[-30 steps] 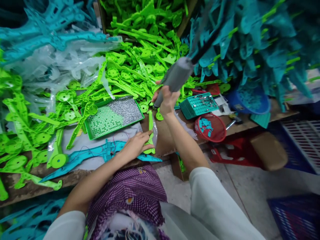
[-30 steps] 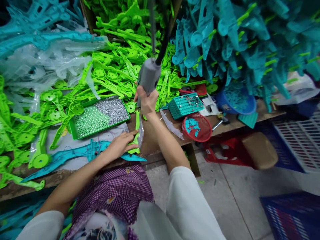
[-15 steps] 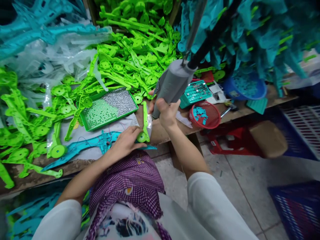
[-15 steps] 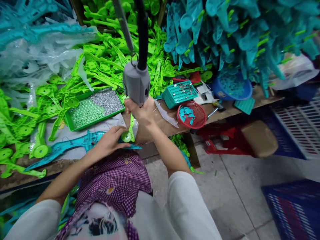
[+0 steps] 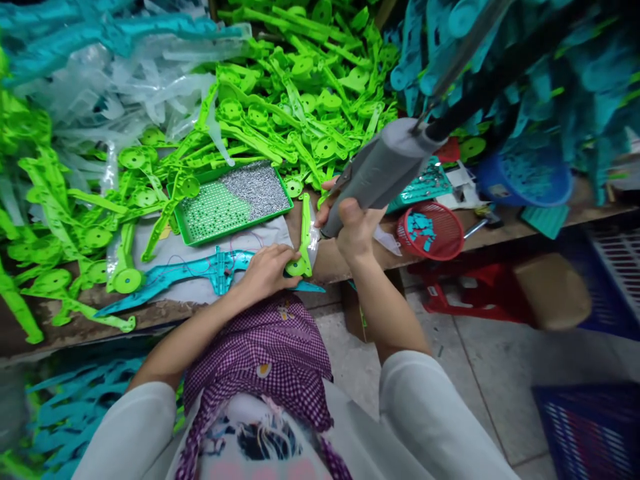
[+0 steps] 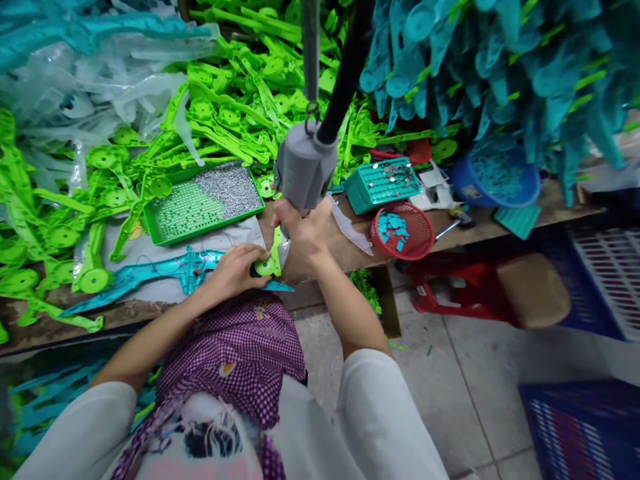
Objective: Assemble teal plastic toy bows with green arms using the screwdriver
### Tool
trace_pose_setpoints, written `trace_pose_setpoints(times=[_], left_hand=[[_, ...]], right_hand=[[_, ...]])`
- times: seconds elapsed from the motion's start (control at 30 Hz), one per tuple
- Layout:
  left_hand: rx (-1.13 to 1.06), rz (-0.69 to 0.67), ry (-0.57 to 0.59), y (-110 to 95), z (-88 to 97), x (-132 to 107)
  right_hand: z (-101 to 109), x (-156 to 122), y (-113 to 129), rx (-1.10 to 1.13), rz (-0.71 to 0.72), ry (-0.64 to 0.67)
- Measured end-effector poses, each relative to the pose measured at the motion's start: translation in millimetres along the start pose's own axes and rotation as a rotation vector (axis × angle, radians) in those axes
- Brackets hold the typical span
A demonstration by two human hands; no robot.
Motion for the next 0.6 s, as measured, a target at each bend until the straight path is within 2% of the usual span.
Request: trace_pose_setpoints(times=[0.17, 0.33, 0.5, 0.6], left_hand=[[-0.008, 0.017, -0.007, -1, 0.4, 3], [0.003, 0.037, -0.021, 5, 11.1, 8], [-0.141, -0.078, 0.056, 13, 21.0, 11], [-0.195, -0.088, 0.121, 17, 25.4, 12]], right_hand=[[-3, -2, 5, -0.003, -0.003, 0.051], [-5, -7, 9, 0.001, -0.055, 0.062], [-10, -18, 18, 0.094, -0.055, 0.086], [-11, -22, 21, 0.099, -0.052, 0.092]])
Point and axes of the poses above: each hand's wrist, its own x-axis towards the middle knuckle, its own z-axis out of the back of the hand, y = z × x, the point moved 4 cm from there along x, towards the middle knuckle, and after that the axes turned 9 degrees about z, right-handed, at the moved point
